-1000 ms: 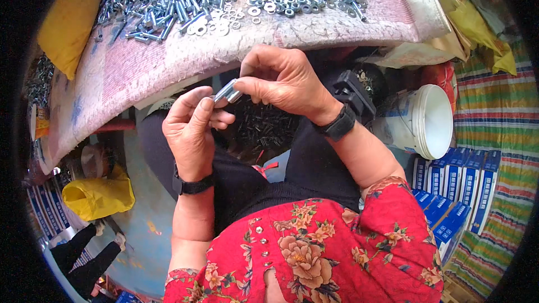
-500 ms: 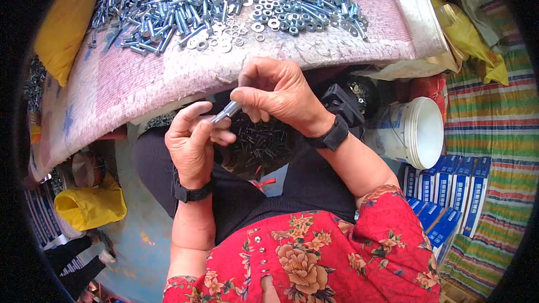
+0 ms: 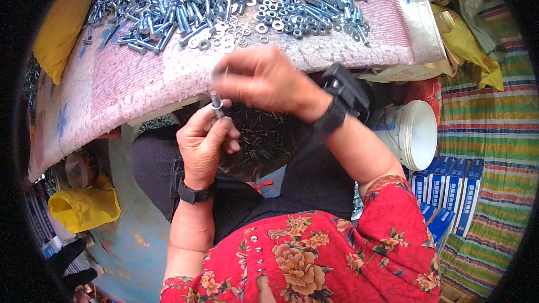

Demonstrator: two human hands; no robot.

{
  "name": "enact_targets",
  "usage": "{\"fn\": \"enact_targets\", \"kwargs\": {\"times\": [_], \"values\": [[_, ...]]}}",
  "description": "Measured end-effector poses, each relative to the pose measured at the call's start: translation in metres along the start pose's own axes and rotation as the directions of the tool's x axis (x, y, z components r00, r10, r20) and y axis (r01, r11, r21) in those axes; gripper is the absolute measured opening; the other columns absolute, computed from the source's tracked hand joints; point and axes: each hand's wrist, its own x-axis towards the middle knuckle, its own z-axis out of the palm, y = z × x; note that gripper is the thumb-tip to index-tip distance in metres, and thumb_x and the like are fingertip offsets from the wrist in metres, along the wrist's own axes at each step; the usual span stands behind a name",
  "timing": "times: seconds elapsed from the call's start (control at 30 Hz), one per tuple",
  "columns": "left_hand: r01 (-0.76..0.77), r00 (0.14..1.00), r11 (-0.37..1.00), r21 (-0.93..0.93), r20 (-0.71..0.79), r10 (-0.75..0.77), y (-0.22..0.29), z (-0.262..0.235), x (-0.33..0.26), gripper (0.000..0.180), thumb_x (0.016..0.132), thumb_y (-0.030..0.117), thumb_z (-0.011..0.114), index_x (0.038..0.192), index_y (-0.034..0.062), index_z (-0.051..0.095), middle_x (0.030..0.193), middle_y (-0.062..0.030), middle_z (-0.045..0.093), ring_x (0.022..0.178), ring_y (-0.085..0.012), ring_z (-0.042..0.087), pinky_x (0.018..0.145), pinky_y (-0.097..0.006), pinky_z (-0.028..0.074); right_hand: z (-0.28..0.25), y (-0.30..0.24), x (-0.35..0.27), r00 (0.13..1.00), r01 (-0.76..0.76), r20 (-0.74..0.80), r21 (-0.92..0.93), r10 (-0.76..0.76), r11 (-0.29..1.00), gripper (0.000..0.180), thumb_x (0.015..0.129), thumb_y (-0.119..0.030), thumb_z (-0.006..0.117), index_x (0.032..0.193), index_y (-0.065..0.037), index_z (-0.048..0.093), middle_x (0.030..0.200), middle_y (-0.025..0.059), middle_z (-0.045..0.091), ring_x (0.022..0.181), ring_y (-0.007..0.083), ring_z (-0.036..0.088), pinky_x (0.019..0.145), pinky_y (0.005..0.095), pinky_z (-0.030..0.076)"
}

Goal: Manually assembling metal bolts with washers and nuts.

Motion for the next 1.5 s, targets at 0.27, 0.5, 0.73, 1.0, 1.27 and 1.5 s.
{"fn": "enact_targets", "kwargs": {"times": [0.27, 0.5, 0.73, 1.0, 1.27, 1.5], "values": [[-0.003, 0.999, 0.997, -0.074, 0.036, 0.006, -0.005, 0.001, 0.001, 0.025, 0.087, 0.012, 0.055, 0.108, -0.0021, 0.053, 0.069, -0.0081, 0.060, 0.053, -0.0113, 0.057, 0.045, -0.018, 0.043, -0.052, 0.059, 0.050, 0.904, 0.092, -0.078, -0.925, -0.420, 0.369, 0.014, 0.073, -0.014, 0.064, 0.080, -0.003, 0.061, 0.072, 0.0129, 0.060, 0.066, 0.0282, 0.059, 0.059, 0.0346, 0.046], [0.011, 0.999, 0.998, -0.063, 0.037, -0.009, -0.009, 0.000, 0.000, 0.025, 0.087, 0.012, 0.055, 0.108, -0.0015, 0.053, 0.072, -0.0081, 0.061, 0.056, -0.0118, 0.058, 0.047, -0.019, 0.044, -0.055, 0.045, 0.040, 0.920, 0.137, -0.130, -0.776, -0.369, 0.615, 0.010, 0.076, -0.011, 0.062, 0.081, -0.002, 0.059, 0.071, 0.0101, 0.061, 0.060, 0.0217, 0.059, 0.055, 0.0296, 0.046], [-0.032, 0.998, 0.999, -0.044, 0.047, 0.034, -0.011, 0.006, 0.003, 0.025, 0.086, 0.013, 0.057, 0.106, -0.0017, 0.054, 0.074, -0.0074, 0.061, 0.058, -0.0115, 0.058, 0.050, -0.020, 0.044, -0.068, 0.042, 0.028, 0.920, 0.051, -0.280, -0.609, -0.275, 0.792, 0.008, 0.079, -0.007, 0.059, 0.081, 0.001, 0.061, 0.068, 0.0020, 0.062, 0.059, 0.0058, 0.052, 0.055, 0.0215, 0.044], [-0.007, 0.999, 0.999, -0.043, 0.053, 0.010, -0.013, 0.005, 0.004, 0.024, 0.084, 0.008, 0.059, 0.107, -0.0003, 0.056, 0.076, -0.0055, 0.062, 0.059, -0.0088, 0.058, 0.049, -0.018, 0.043, -0.066, 0.042, 0.046, 0.965, -0.007, -0.162, -0.804, -0.208, 0.594, 0.018, 0.076, -0.016, 0.061, 0.087, -0.002, 0.064, 0.073, 0.0128, 0.064, 0.066, 0.0157, 0.062, 0.060, 0.0251, 0.047], [0.008, 0.998, 1.000, -0.026, 0.059, -0.006, -0.014, 0.005, 0.002, 0.025, 0.084, 0.008, 0.059, 0.107, 0.0001, 0.056, 0.075, -0.0049, 0.062, 0.058, -0.0084, 0.058, 0.049, -0.018, 0.043, -0.062, 0.054, 0.064, 0.972, -0.071, -0.137, -0.945, -0.190, 0.318, 0.015, 0.073, -0.021, 0.061, 0.079, -0.007, 0.063, 0.076, 0.0127, 0.063, 0.071, 0.0311, 0.060, 0.063, 0.0382, 0.048], [0.002, 0.999, 1.000, 0.024, 0.037, -0.003, -0.013, 0.003, 0.000, 0.025, 0.085, 0.013, 0.058, 0.105, -0.0012, 0.056, 0.073, -0.0064, 0.061, 0.057, -0.0099, 0.057, 0.049, -0.019, 0.043, -0.065, 0.003, 0.017, 0.991, 0.109, 0.124, -0.620, -0.040, 0.777, 0.012, 0.077, -0.012, 0.057, 0.073, 0.000, 0.058, 0.058, 0.0057, 0.056, 0.053, 0.0120, 0.054, 0.050, 0.0264, 0.043]]}}
